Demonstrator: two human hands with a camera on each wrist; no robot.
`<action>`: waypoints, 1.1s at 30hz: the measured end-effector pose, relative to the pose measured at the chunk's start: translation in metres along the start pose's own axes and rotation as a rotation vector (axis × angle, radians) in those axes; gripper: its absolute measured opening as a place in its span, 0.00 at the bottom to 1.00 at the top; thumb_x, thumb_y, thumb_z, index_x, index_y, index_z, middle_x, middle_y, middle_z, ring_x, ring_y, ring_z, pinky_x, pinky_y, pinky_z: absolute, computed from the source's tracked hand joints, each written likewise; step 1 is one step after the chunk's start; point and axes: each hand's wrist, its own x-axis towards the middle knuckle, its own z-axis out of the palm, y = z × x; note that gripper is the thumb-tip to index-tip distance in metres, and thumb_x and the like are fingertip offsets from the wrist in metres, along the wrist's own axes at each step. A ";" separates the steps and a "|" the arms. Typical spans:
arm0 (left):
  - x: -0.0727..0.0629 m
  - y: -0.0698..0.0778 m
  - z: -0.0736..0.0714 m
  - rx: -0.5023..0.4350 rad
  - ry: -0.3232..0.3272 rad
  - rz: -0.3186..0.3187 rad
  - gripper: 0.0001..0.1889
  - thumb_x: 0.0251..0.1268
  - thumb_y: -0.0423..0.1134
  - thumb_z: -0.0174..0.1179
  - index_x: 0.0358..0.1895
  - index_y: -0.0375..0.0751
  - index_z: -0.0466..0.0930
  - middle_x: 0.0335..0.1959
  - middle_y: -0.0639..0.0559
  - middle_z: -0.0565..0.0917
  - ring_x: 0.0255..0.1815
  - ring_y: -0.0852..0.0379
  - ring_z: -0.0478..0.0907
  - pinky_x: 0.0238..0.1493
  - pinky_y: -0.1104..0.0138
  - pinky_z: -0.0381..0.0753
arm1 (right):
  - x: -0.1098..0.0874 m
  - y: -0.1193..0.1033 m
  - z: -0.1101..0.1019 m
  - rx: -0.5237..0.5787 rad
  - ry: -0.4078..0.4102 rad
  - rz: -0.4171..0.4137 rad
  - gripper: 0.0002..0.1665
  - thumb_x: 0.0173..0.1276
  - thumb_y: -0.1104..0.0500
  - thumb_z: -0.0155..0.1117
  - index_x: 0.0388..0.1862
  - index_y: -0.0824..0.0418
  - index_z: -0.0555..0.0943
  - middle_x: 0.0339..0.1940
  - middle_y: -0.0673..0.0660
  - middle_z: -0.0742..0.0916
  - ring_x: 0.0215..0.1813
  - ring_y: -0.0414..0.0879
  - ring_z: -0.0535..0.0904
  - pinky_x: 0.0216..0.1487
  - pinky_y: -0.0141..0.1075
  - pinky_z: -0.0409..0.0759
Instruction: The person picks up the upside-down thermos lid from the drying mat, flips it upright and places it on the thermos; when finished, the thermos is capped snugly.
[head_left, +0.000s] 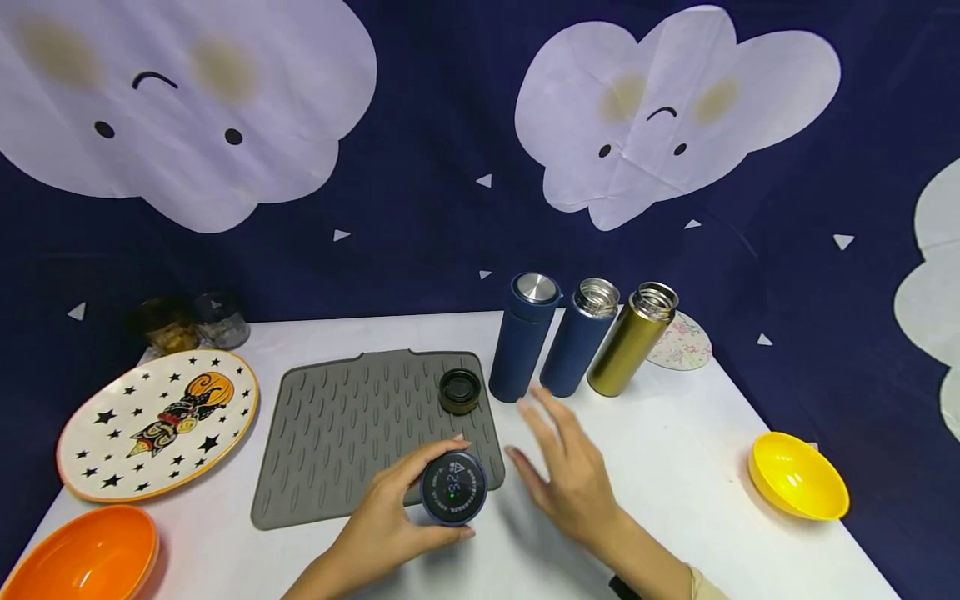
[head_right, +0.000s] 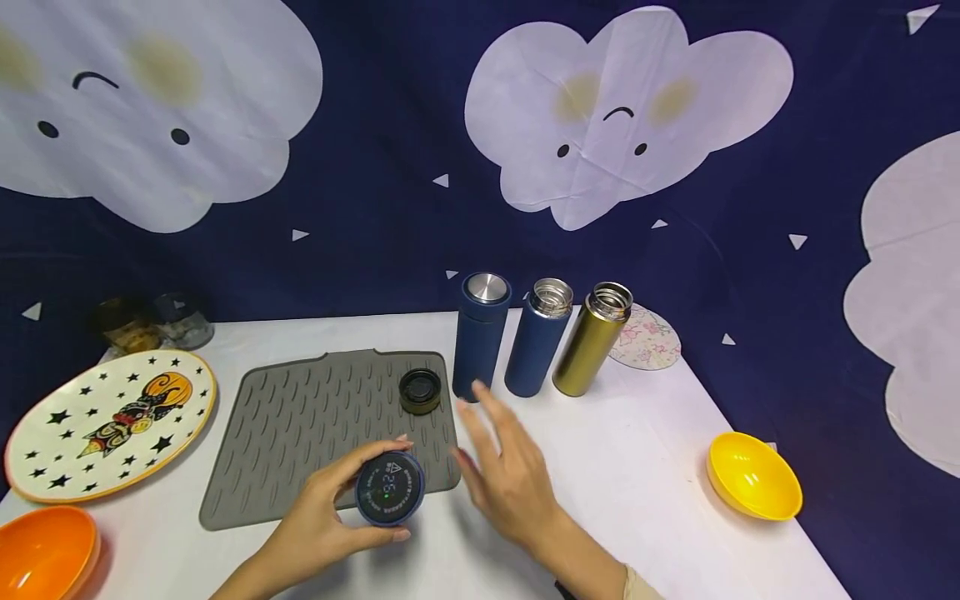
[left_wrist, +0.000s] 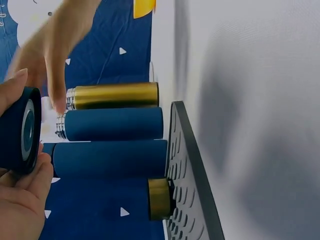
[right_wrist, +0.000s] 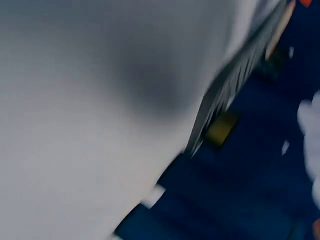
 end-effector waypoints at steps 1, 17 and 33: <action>0.000 0.001 -0.001 0.006 0.006 -0.012 0.43 0.43 0.42 0.81 0.68 0.52 0.71 0.66 0.57 0.77 0.65 0.55 0.76 0.59 0.62 0.80 | 0.000 0.010 0.000 0.003 0.011 0.127 0.31 0.66 0.57 0.69 0.62 0.73 0.74 0.60 0.72 0.79 0.58 0.61 0.79 0.66 0.36 0.75; 0.003 0.009 -0.004 0.067 0.020 -0.093 0.43 0.40 0.42 0.82 0.66 0.55 0.72 0.64 0.59 0.79 0.62 0.59 0.77 0.57 0.62 0.82 | 0.007 0.114 0.028 0.217 0.039 1.192 0.53 0.53 0.54 0.80 0.71 0.62 0.60 0.66 0.66 0.75 0.68 0.61 0.72 0.70 0.54 0.68; 0.049 0.010 0.004 -0.067 -0.068 -0.205 0.41 0.40 0.45 0.82 0.64 0.60 0.74 0.59 0.60 0.80 0.58 0.57 0.78 0.62 0.52 0.77 | -0.003 0.079 -0.001 0.332 0.063 1.207 0.48 0.51 0.59 0.81 0.68 0.61 0.66 0.61 0.62 0.79 0.60 0.58 0.78 0.63 0.51 0.75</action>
